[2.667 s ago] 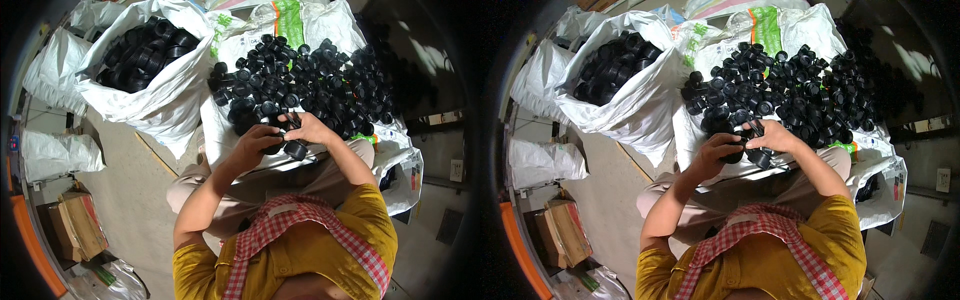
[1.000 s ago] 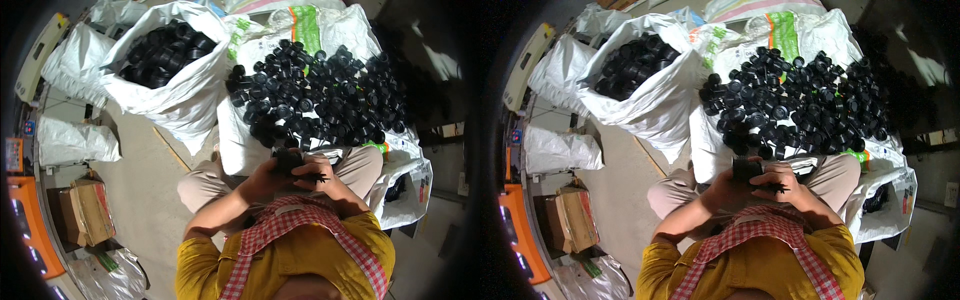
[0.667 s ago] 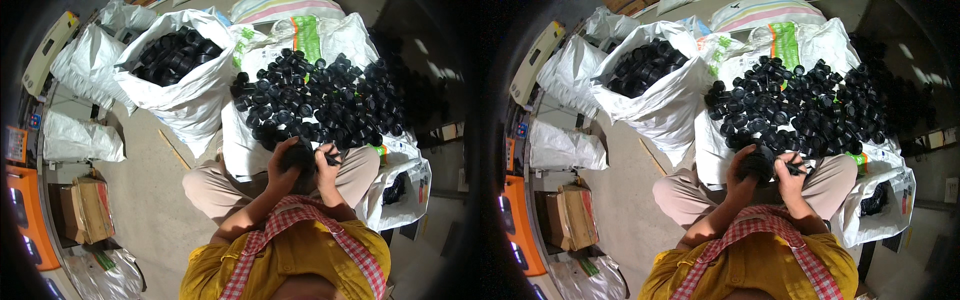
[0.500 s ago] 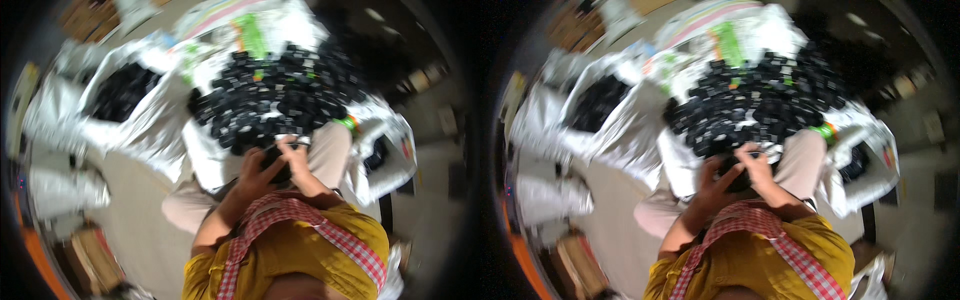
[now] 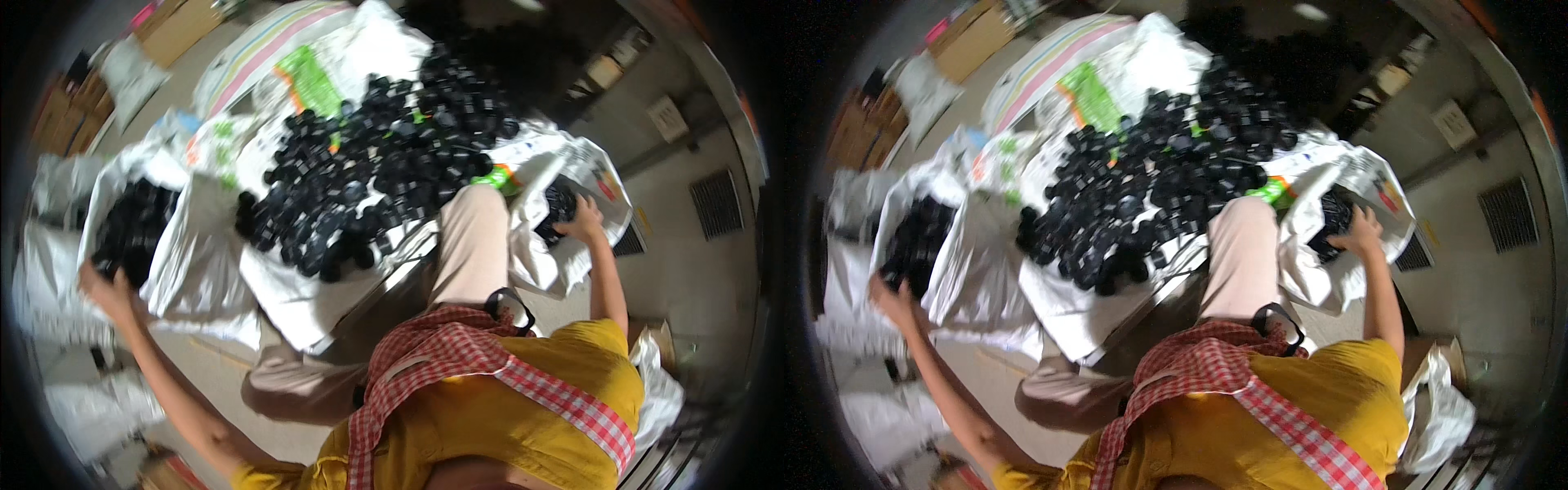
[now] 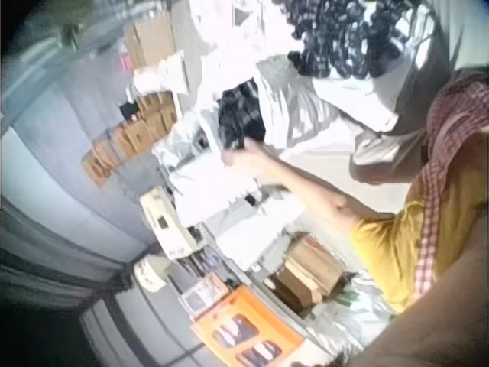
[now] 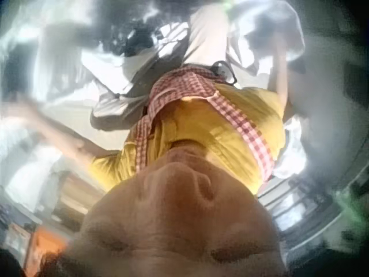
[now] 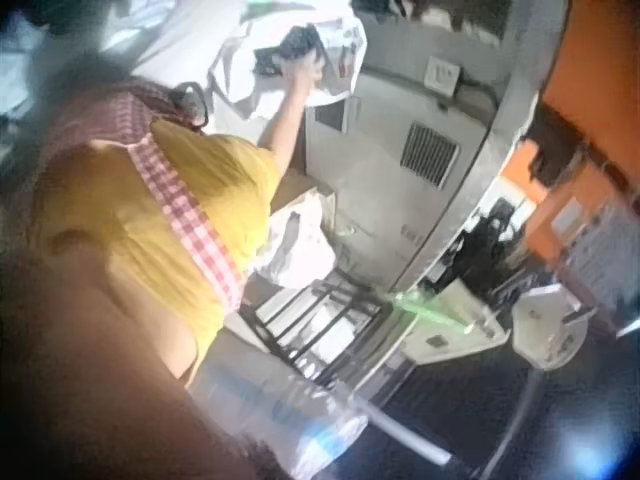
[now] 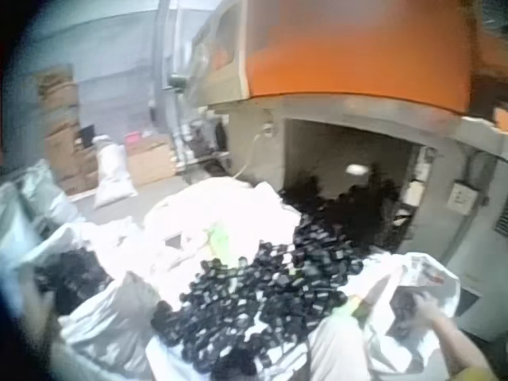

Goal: The person sits on the floor and repeatedly picks up black plastic caps and threaded bases, then presses them together to form assembled units. The assembled parts are placed into a white sack beside the work area.

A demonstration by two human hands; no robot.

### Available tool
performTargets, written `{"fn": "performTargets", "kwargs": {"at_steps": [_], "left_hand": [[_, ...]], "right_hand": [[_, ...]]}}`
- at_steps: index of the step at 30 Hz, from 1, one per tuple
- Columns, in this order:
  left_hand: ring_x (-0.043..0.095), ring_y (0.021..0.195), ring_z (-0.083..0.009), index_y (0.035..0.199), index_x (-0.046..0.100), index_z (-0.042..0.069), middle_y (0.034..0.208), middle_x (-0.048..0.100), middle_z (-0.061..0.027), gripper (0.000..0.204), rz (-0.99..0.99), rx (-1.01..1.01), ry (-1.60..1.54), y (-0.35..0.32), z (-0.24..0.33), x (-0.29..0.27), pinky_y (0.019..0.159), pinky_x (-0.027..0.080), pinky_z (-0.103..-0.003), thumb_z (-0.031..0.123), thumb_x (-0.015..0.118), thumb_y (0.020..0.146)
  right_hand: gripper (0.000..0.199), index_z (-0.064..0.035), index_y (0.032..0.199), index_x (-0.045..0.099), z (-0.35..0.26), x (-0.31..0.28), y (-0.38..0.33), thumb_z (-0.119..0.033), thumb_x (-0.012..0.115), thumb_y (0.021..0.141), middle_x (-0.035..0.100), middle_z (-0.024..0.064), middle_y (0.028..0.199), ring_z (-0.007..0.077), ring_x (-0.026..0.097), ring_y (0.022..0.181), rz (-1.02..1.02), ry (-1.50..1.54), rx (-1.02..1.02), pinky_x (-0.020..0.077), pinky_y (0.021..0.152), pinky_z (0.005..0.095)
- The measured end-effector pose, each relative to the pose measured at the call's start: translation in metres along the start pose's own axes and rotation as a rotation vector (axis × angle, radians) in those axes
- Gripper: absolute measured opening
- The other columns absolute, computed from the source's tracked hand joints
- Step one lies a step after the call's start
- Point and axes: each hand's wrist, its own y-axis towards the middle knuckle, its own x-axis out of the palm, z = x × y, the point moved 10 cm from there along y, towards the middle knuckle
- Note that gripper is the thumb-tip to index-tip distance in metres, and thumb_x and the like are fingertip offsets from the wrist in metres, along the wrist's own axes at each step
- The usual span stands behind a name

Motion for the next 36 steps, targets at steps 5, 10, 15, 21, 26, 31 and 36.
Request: {"fn": "performTargets", "kwargs": {"at_steps": [5,10,15,21,26,31,36], "left_hand": [[0.050,0.120,-0.0390,0.123,0.061,0.013,0.142,0.040,-0.0222,0.046,-0.664,0.006,-0.004,-0.016,0.031,0.027,0.102,0.038,-0.039,0.043,0.057,0.089],[0.062,0.095,-0.0372,0.095,0.065,0.000,0.110,0.062,-0.0229,0.037,-0.839,0.288,0.039,-0.046,0.087,0.006,0.088,0.046,-0.038,0.036,0.057,0.090],[0.058,0.060,-0.0367,0.078,0.060,-0.002,0.066,0.060,-0.0188,0.022,-0.956,-0.002,-0.044,-0.046,0.062,-0.017,0.057,0.047,-0.039,0.019,0.064,0.082],[0.061,0.091,-0.0305,0.109,0.063,0.003,0.104,0.064,-0.0137,0.029,-0.334,0.287,-0.043,-0.015,0.163,-0.070,0.081,0.049,-0.037,0.012,0.068,0.082],[0.064,0.094,-0.0267,0.109,0.063,0.003,0.105,0.067,-0.0124,0.032,-0.720,0.160,-0.819,-0.089,0.277,-0.024,0.083,0.050,-0.034,0.014,0.071,0.080],[0.059,0.105,-0.0340,0.122,0.056,0.004,0.116,0.061,-0.0167,0.053,-1.126,-0.180,-1.039,-0.197,0.291,0.092,0.091,0.047,-0.037,0.013,0.075,0.073],[0.041,0.127,-0.0365,0.141,0.036,0.009,0.140,0.040,-0.0198,0.078,-0.833,-0.022,-0.979,-0.192,0.315,0.113,0.105,0.034,-0.041,0.007,0.072,0.072]], "right_hand": [[0.054,-0.0023,0.123,0.055,-0.043,-0.062,0.018,-0.020,0.074,0.075,0.052,0.0215,0.127,0.0378,0.049,0.117,0.410,0.147,-0.318,0.0405,0.098,0.0436],[0.041,-0.0013,0.119,0.058,-0.232,-0.091,-0.004,-0.016,0.068,0.081,0.058,0.0175,0.119,0.0342,0.055,0.111,0.145,0.741,-0.701,0.0429,0.095,0.0383],[0.050,-0.0059,0.122,0.057,-0.407,0.022,-0.076,-0.018,0.073,0.076,0.062,0.0151,0.115,0.0301,0.060,0.107,-0.435,0.190,-1.112,0.0466,0.091,0.0379],[0.044,-0.0170,0.135,0.046,-0.436,0.173,-0.079,-0.019,0.049,0.091,0.055,0.0084,0.127,0.0268,0.050,0.120,-0.264,-0.530,-1.195,0.0347,0.098,0.0410],[0.036,-0.0129,0.125,0.047,-0.453,0.197,-0.069,-0.017,0.046,0.090,0.057,0.0136,0.117,0.0285,0.056,0.111,-0.246,-0.243,-1.225,0.0386,0.094,0.0442],[0.048,-0.0026,0.119,0.045,-0.473,0.096,-0.097,-0.022,0.066,0.081,0.057,0.0189,0.111,0.0373,0.056,0.101,-0.342,0.374,-1.154,0.0402,0.089,0.0444],[0.059,-0.0158,0.133,0.049,-0.506,-0.003,-0.167,-0.015,0.069,0.078,0.057,0.0101,0.093,0.0212,0.057,0.075,-0.628,0.742,-1.355,0.0465,0.067,0.0319]]}}
